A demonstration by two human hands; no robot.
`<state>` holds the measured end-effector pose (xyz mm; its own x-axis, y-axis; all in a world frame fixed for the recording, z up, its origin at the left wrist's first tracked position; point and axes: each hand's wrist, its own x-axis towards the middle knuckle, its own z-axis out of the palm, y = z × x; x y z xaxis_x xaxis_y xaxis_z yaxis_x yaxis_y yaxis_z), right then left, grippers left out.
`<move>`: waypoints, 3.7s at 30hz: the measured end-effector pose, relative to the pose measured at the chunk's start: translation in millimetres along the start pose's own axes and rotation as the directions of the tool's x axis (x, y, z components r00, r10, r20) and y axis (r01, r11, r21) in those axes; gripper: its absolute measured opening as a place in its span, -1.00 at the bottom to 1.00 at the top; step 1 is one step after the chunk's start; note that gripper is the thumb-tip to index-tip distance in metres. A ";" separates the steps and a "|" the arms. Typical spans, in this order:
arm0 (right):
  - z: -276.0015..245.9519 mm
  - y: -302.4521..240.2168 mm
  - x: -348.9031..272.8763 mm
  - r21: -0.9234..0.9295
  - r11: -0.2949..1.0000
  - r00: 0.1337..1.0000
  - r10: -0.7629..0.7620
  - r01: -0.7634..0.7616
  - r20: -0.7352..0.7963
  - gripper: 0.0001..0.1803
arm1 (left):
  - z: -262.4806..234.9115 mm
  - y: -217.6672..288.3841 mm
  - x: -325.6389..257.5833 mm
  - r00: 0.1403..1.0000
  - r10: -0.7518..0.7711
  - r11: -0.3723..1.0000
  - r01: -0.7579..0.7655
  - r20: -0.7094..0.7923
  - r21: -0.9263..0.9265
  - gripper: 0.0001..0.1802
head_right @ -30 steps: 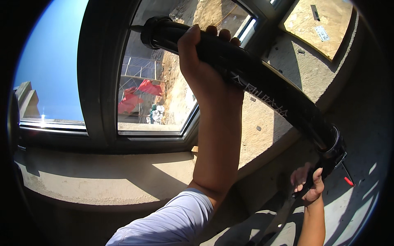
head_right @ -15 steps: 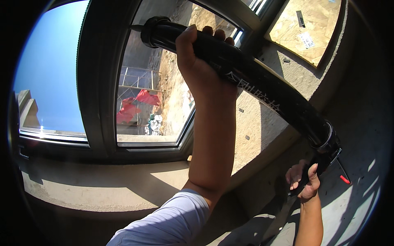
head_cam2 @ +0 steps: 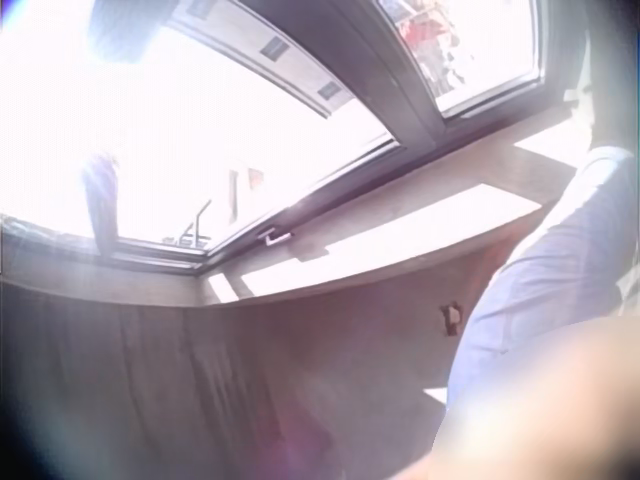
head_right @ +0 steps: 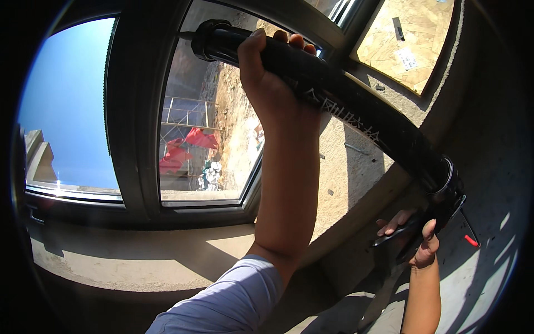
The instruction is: The person applies sealant along the interior edges of a curved window frame using a caulking gun. They pause to smooth the bead with their finger, then continue applying sealant to adjacent sections of the frame.
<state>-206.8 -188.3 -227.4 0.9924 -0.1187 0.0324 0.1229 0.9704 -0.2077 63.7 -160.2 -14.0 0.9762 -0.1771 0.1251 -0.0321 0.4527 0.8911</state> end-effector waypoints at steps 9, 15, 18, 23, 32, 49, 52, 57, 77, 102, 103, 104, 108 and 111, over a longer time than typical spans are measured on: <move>-5.7 -11.0 7.4 0.013 1.000 0.998 0.011 -0.011 -0.055 -0.22 | 14.1 -8.8 7.8 1.000 0.023 0.999 -0.022 0.015 -0.024 -0.63; -3.3 -13.9 13.0 0.040 0.999 0.996 0.006 -0.002 -0.094 -0.23 | 20.4 -15.0 17.3 0.996 0.046 0.999 -0.048 0.077 0.016 -0.64; -1.2 -12.2 12.9 0.081 0.997 0.995 0.008 -0.001 -0.095 -0.24 | 23.2 -15.9 20.2 0.994 0.050 0.998 -0.054 0.096 0.045 -0.64; 16.0 -2.5 10.2 0.176 0.984 0.992 0.009 0.013 -0.123 -0.25 | 27.6 -10.8 21.5 0.992 0.042 0.993 -0.054 0.119 0.105 -0.61; 95.3 9.8 -30.6 0.757 0.649 0.995 -0.009 0.078 -0.095 0.39 | 16.1 16.6 10.2 0.993 -0.065 0.988 0.050 0.096 0.146 -0.61; 149.6 105.6 -42.3 -0.775 0.454 0.727 -0.686 0.440 0.010 -0.06 | -0.4 84.8 20.7 0.977 -0.146 0.906 0.067 0.158 0.418 -0.09; 155.8 110.1 -44.6 -0.717 0.515 0.792 -0.604 0.471 0.086 -0.09 | -1.8 91.0 18.3 0.962 -0.188 0.930 0.109 0.199 0.350 -0.13; 176.1 120.5 -48.6 -0.530 0.675 0.811 -0.583 0.514 0.045 -0.22 | -4.7 87.9 -4.2 0.833 -0.372 0.890 0.446 0.409 -0.098 -0.51; 208.8 142.5 -39.6 -0.703 0.476 0.680 -0.733 0.529 0.015 -0.10 | -12.9 98.4 8.1 0.874 -0.321 0.947 0.291 0.365 0.136 -0.52; 212.3 154.2 -60.4 -0.830 0.410 0.712 -0.702 0.377 -0.023 -0.19 | -24.2 85.2 1.4 0.854 -0.403 0.915 0.383 0.330 0.125 -0.61; 211.3 155.5 -61.1 -0.837 0.408 0.715 -0.698 0.364 -0.030 -0.19 | -24.9 82.3 1.8 0.858 -0.412 0.911 0.391 0.306 0.128 -0.60; 210.2 157.1 -62.0 -0.844 0.407 0.718 -0.695 0.349 -0.038 -0.20 | -25.5 78.4 1.9 0.862 -0.421 0.907 0.400 0.282 0.131 -0.59; 206.0 161.6 -66.2 -0.855 0.407 0.719 -0.692 0.322 -0.059 -0.21 | -33.5 61.3 1.4 0.865 -0.426 0.905 0.406 0.266 0.131 -0.57; 204.2 164.7 -68.7 -0.861 0.414 0.709 -0.699 0.295 -0.093 -0.22 | -38.4 48.6 1.3 0.869 -0.429 0.903 0.416 0.249 0.105 -0.57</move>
<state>-256.1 22.6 -64.2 0.6180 -0.7824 0.0769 0.3494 0.1857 -0.9184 71.7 -104.8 12.8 0.8084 -0.5651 -0.1648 0.3544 0.2436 0.9028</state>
